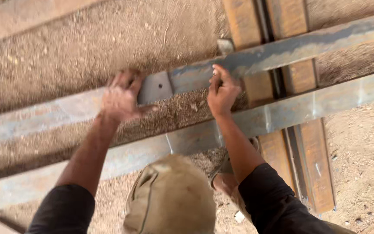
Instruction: The person uses a metal template and a white marker to mark multiple long metal beams laid on the ground. The person repeatedly positions the template, marks the beam, then moves the template to the next section along the same beam and to other beams.
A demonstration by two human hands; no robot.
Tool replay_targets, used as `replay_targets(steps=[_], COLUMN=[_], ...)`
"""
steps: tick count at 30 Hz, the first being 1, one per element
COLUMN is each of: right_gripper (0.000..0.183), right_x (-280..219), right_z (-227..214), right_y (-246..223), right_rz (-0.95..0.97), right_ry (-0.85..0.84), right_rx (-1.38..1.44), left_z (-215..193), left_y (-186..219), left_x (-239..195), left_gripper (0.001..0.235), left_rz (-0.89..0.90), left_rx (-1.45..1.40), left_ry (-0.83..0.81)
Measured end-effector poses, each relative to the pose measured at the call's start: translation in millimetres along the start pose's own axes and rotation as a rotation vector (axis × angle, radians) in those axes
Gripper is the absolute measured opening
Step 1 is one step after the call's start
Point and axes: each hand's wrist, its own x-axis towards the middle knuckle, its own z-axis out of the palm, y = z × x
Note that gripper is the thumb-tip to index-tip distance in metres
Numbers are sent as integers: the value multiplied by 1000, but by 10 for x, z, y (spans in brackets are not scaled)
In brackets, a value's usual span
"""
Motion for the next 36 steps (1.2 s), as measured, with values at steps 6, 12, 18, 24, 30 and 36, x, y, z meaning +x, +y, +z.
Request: replay_targets(steps=[6,12,18,24,30,36], right_gripper=[14,14,56,90,74,87], right_x=[-297,-398,-377,-95,165,701], right_z=[-65,-10,-138,-192,-310,-750], right_y=[-117,-390,-909,-1239,-826,-290], right_rz=[62,233,-124,-466,-629,-702], right_ry=[-83,-360,-423,-219,-332,-635], right_rx=[77,565,237,-432,-554,-689], left_z=[-229,-397,-420,-128,-202,-375], left_y=[61,257,492,1032,1303,1666], left_x=[56,197,244,519,552,80], left_gripper=[91,75,88,117,95,70], left_rz=[-346,-423,-811,-971,-914,-861], left_rx=[75,125,-383,-935,-1707,-979], left_ry=[-397,-407,67,862,1037,177])
